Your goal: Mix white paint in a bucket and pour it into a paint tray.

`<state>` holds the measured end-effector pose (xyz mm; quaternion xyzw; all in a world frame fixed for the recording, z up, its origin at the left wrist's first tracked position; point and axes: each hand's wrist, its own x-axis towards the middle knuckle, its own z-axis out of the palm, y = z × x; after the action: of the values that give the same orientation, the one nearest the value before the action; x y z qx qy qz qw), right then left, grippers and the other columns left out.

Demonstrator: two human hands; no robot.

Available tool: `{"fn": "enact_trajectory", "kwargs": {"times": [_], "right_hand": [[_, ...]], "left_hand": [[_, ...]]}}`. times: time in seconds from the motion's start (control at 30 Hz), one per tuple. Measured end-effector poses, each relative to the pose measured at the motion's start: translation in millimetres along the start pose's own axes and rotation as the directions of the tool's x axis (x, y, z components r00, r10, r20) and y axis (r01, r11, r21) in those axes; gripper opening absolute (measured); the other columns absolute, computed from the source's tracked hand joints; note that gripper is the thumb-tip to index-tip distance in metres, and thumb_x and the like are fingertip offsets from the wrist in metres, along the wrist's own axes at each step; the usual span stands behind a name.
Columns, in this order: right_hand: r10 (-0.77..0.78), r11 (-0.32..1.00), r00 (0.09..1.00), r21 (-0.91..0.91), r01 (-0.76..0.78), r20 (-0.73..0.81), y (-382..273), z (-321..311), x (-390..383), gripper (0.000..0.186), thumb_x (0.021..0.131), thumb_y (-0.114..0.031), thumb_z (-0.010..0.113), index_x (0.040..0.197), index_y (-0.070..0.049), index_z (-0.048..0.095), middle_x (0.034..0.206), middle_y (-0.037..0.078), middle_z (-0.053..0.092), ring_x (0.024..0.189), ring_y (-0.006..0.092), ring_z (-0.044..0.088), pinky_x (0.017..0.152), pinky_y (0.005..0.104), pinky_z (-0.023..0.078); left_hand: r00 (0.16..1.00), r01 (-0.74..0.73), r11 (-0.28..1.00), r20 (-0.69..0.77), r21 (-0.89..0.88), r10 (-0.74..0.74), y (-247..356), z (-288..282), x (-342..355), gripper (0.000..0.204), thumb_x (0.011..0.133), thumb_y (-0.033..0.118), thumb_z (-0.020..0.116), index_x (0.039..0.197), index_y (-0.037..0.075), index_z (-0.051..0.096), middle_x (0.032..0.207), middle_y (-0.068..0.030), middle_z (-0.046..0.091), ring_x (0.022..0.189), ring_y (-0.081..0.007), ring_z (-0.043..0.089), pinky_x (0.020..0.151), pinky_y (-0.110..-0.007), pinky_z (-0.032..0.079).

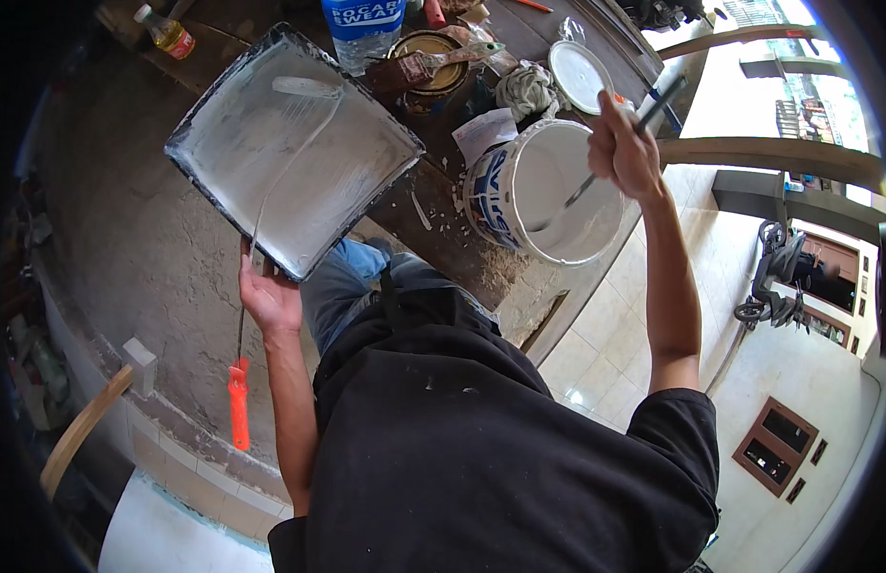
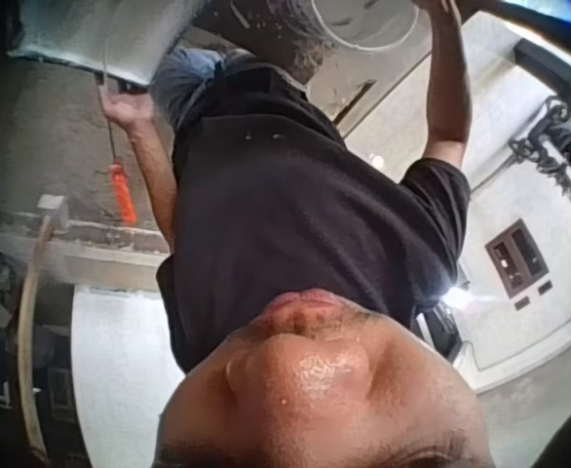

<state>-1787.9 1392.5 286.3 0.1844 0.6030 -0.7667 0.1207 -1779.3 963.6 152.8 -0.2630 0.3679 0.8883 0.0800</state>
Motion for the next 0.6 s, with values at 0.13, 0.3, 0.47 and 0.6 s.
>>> {"fn": "enact_trajectory", "kwargs": {"times": [0.13, 0.3, 0.47, 0.6], "right_hand": [[-0.595, 0.785, 0.727, -0.441, 0.436, -0.341, 4, 7, 27, 0.044, 0.099, -0.032, 0.039, 0.060, -0.013, 0.033, 0.048, -0.005, 0.023, 0.039, 0.0071, 0.027, 0.036, 0.0255, 0.022], [-0.334, 0.914, 0.942, 0.237, 0.329, -0.022, 6, 12, 11, 0.051, 0.100, -0.034, 0.036, 0.054, -0.014, 0.026, 0.046, -0.004, 0.019, 0.037, 0.0072, 0.021, 0.035, 0.0262, 0.018], [-0.435, 0.775, 0.871, -0.589, 0.230, -0.231, -11, 3, 26, 0.052, 0.100, -0.038, 0.034, 0.053, -0.017, 0.024, 0.043, -0.006, 0.017, 0.035, 0.0065, 0.020, 0.035, 0.0245, 0.017], [-0.652, 0.758, 0.681, -0.323, 0.567, -0.334, 4, 29, 39, 0.054, 0.099, -0.039, 0.034, 0.053, -0.012, 0.036, 0.044, -0.001, 0.033, 0.039, 0.0080, 0.033, 0.038, 0.0250, 0.025]], "left_hand": [[1.000, -0.008, 1.000, 0.012, 0.000, 0.008, -2, -1, 1, 0.054, 0.091, 0.036, 0.040, 0.141, 0.016, 0.033, 0.140, -0.0139, 0.033, 0.127, -0.0302, 0.034, 0.102, -0.046, 0.034], [1.000, -0.011, 1.000, 0.000, 0.026, 0.011, -1, -2, 1, 0.056, 0.091, 0.038, 0.039, 0.142, 0.016, 0.032, 0.141, -0.0146, 0.032, 0.128, -0.0314, 0.033, 0.102, -0.047, 0.035], [1.000, -0.005, 1.000, -0.005, 0.015, 0.005, -1, 2, -1, 0.055, 0.091, 0.037, 0.038, 0.142, 0.016, 0.031, 0.141, -0.0152, 0.031, 0.128, -0.0318, 0.034, 0.102, -0.047, 0.036], [1.000, -0.020, 1.000, -0.018, 0.019, 0.020, -1, 4, -1, 0.054, 0.092, 0.036, 0.037, 0.141, 0.015, 0.031, 0.141, -0.0159, 0.031, 0.127, -0.0312, 0.036, 0.102, -0.047, 0.036]]}}
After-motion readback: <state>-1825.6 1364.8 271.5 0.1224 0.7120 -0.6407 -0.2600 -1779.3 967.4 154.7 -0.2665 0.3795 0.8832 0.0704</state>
